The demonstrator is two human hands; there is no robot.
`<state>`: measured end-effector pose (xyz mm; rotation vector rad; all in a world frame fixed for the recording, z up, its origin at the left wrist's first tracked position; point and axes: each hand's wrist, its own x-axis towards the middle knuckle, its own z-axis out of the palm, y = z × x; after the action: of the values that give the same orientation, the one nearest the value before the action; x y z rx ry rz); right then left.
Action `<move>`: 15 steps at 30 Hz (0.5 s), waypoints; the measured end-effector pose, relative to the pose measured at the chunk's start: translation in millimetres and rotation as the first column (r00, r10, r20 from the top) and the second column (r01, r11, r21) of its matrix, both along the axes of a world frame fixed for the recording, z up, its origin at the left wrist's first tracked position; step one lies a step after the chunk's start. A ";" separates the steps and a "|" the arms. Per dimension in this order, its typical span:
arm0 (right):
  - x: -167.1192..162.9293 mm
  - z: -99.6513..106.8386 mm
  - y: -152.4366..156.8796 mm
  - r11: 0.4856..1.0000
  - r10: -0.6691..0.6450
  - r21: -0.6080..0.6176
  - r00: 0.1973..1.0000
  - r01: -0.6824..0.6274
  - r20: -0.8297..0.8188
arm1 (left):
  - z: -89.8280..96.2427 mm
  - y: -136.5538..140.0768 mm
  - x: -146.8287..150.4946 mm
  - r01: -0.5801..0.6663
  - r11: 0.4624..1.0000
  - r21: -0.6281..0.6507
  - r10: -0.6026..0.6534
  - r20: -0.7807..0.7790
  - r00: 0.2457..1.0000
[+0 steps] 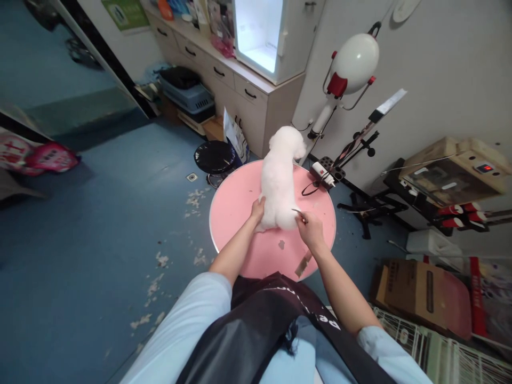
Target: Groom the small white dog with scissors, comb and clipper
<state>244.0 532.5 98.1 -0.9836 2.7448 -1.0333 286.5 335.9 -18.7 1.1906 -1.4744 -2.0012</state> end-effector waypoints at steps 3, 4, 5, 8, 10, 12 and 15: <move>-0.4 4.6 -2.7 1.000 -0.005 0.025 1.000 0.004 0.011 | 2.1 0.3 -1.9 0.005 1.000 -0.007 -0.004 0.015 1.000; 0.3 5.5 -2.4 0.999 0.003 0.040 1.000 -0.003 0.012 | 3.9 -0.7 -2.6 0.005 1.000 -0.012 -0.005 0.019 1.000; 1.8 5.8 -1.5 0.998 0.013 0.056 1.000 -0.014 0.009 | 6.4 -2.3 -2.5 0.005 1.000 -0.019 -0.004 0.023 1.000; 11.5 2.9 3.3 0.996 0.041 0.079 0.999 -0.041 0.000 | 19.2 -6.0 10.2 -0.032 0.997 -0.069 0.035 0.042 0.999; 20.5 -1.2 6.4 0.996 0.042 0.079 0.999 -0.042 0.005 | 30.8 0.7 33.7 -0.095 0.988 -0.122 0.104 0.065 0.992; 28.9 -5.1 7.9 0.997 0.029 0.074 0.999 -0.029 0.014 | 43.5 21.8 66.1 -0.138 0.978 -0.156 0.151 0.077 0.985; 36.1 -7.4 8.4 0.999 0.000 0.046 1.000 0.000 0.013 | 65.5 75.5 105.6 0.091 0.996 -0.017 -0.092 -0.034 0.995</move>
<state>280.1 540.9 90.7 -0.9671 2.7453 -0.9688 392.1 411.4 46.8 1.0943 -1.5502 -2.0553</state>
